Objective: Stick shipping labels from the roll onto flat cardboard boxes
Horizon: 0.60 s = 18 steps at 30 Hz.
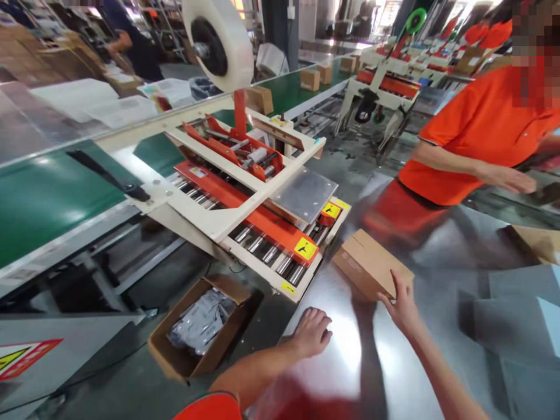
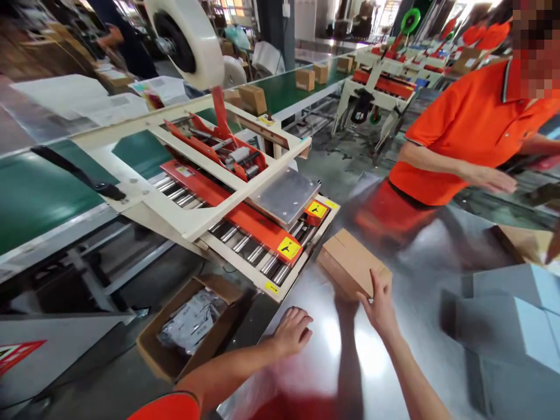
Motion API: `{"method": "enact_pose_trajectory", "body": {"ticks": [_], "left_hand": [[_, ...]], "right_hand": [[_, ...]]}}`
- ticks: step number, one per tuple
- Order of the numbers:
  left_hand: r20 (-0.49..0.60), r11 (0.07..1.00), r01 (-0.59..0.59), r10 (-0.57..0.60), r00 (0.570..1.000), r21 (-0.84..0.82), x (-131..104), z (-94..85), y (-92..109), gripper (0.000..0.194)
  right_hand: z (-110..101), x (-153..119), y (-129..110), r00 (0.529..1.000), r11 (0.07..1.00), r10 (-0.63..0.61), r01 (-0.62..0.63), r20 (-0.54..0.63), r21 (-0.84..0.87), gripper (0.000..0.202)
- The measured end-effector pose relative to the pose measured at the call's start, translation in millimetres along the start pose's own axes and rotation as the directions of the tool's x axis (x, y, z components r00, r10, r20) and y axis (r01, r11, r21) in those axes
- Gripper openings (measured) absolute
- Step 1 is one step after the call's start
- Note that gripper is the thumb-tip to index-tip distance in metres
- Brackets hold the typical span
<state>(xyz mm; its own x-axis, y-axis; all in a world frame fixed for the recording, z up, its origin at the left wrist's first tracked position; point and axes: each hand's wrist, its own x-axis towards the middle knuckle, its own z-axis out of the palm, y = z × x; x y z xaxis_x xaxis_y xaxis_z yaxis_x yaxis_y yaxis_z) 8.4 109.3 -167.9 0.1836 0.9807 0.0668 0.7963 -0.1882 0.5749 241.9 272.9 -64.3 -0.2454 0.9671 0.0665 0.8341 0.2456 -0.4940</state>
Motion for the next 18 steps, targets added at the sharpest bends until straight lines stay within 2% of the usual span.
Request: {"method": "enact_pose_trajectory", "body": {"ticks": [3,9,13,18], "left_hand": [[0.01,1.0,0.004,-0.004,1.0,0.002,1,-3.2,0,0.024],[0.042,1.0,0.017,-0.017,0.999,0.001,3,-7.1,1,0.024],[0.064,0.999,0.033,-0.032,0.997,-0.02,5,-7.4,1,0.025],[0.073,0.999,0.033,-0.03,0.997,-0.036,6,-5.3,2,0.024]], "right_hand": [[9,35,-10,0.998,0.999,0.01,-0.013,0.065,0.042,0.072],[25,81,-33,0.983,0.992,-0.093,0.078,0.161,0.096,0.072],[36,102,-50,0.978,0.988,-0.104,0.082,0.178,0.127,0.073],[42,112,-58,0.976,0.983,-0.109,0.078,0.19,0.164,0.074]]}}
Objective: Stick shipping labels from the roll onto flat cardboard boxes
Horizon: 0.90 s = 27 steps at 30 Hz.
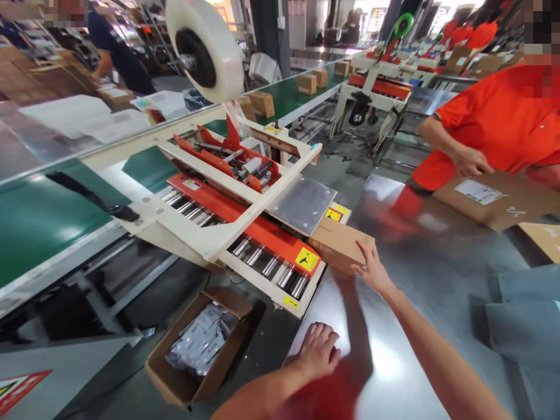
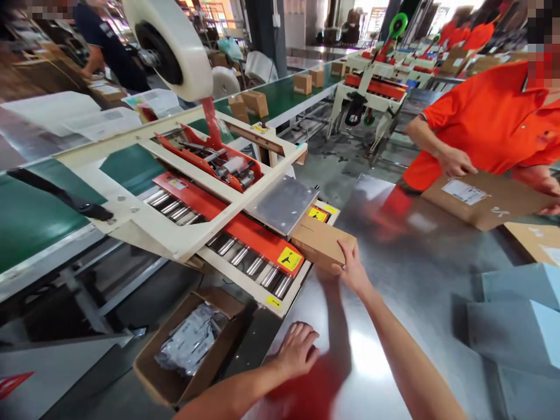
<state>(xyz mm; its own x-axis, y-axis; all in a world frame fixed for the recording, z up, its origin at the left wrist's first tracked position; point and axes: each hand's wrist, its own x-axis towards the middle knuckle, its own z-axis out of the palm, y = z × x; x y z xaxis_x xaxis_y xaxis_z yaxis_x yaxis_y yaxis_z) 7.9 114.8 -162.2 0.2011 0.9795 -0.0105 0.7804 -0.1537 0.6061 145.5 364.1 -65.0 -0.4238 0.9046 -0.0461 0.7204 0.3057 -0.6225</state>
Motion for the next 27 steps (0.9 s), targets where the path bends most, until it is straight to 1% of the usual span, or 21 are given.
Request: {"method": "enact_pose_trajectory", "body": {"ticks": [3,6,8,10,12,13,14,15,16,17,18,19,20,21,22,23,24,25,26,27], "left_hand": [[-0.007,1.0,0.002,-0.002,1.0,0.002,-2,3.0,0,0.024],[-0.013,1.0,0.0,0.0,1.0,0.008,-2,6.2,1,0.023],[-0.018,1.0,0.0,0.0,1.0,0.017,0,8.7,1,0.022],[-0.032,1.0,-0.001,0.002,0.999,0.03,1,12.3,2,0.021],[-0.055,0.999,-0.02,0.023,0.998,0.048,-3,17.5,4,0.023],[-0.066,0.997,-0.04,0.044,0.997,0.06,-6,20.4,5,0.024],[-0.075,0.996,-0.059,0.065,0.995,0.073,-11,23.1,6,0.025],[-0.079,0.994,-0.077,0.083,0.993,0.084,-15,25.4,6,0.025],[-0.078,0.992,-0.083,0.09,0.993,0.095,-19,27.1,6,0.026],[-0.069,0.992,-0.076,0.084,0.994,0.101,-21,28.0,6,0.027],[-0.045,0.993,-0.068,0.073,0.996,0.101,-23,28.1,5,0.027],[-0.012,0.992,-0.061,0.062,0.998,0.107,-22,27.5,5,0.028],[0.015,0.993,-0.047,0.046,0.999,0.11,-20,26.5,6,0.028],[0.03,0.993,-0.023,0.02,0.999,0.112,-18,25.6,10,0.028],[0.04,0.995,0.008,-0.012,0.999,0.104,-15,25.7,16,0.029],[0.057,0.997,0.04,-0.044,0.997,0.073,-13,27.7,27,0.029],[0.091,0.997,0.072,-0.073,0.993,0.014,-13,32.5,43,0.029],[0.156,0.991,0.108,-0.096,0.983,-0.075,-14,41.0,63,0.03],[0.258,0.971,0.158,-0.109,0.96,-0.179,-17,53.2,87,0.032],[0.378,0.933,0.228,-0.112,0.919,-0.277,-23,68.8,115,0.035]], "right_hand": [[1,6,0,1.0,0.999,0.019,-0.019,0.016,0.033,0.076],[9,16,-9,1.0,0.995,0.008,-0.009,0.004,0.103,0.08],[19,18,-22,0.999,0.977,-0.025,0.029,-0.022,0.213,0.088],[29,6,-34,0.998,0.929,-0.038,0.054,-0.051,0.366,0.098],[33,-23,-33,0.997,0.869,0.0,0.037,-0.075,0.494,0.1],[30,-46,-26,0.996,0.85,0.036,0.016,-0.087,0.527,0.097],[23,-74,-13,0.991,0.847,0.074,-0.006,-0.108,0.531,0.092],[12,-107,5,0.981,0.861,0.123,-0.031,-0.15,0.507,0.085],[-2,-148,26,0.959,0.885,0.186,-0.07,-0.213,0.46,0.077],[-19,-195,49,0.915,0.907,0.275,-0.145,-0.296,0.394,0.069],[-39,-247,71,0.839,0.908,0.381,-0.259,-0.389,0.33,0.062],[-59,-305,91,0.73,0.875,0.484,-0.391,-0.483,0.286,0.056],[-79,-364,107,0.569,0.788,0.597,-0.549,-0.565,0.279,0.052],[-96,-423,120,0.43,0.701,0.667,-0.638,-0.608,0.318,0.051],[-111,-480,130,0.308,0.625,0.71,-0.69,-0.633,0.365,0.052],[-122,-531,138,0.177,0.543,0.739,-0.728,-0.65,0.418,0.054],[-129,-576,146,0.06,0.459,0.766,-0.748,-0.641,0.479,0.057],[-133,-614,153,-0.035,0.382,0.792,-0.75,-0.609,0.54,0.058],[-135,-643,160,-0.106,0.32,0.812,-0.741,-0.574,0.59,0.057],[-135,-665,167,-0.153,0.278,0.83,-0.719,-0.536,0.636,0.054]]}}
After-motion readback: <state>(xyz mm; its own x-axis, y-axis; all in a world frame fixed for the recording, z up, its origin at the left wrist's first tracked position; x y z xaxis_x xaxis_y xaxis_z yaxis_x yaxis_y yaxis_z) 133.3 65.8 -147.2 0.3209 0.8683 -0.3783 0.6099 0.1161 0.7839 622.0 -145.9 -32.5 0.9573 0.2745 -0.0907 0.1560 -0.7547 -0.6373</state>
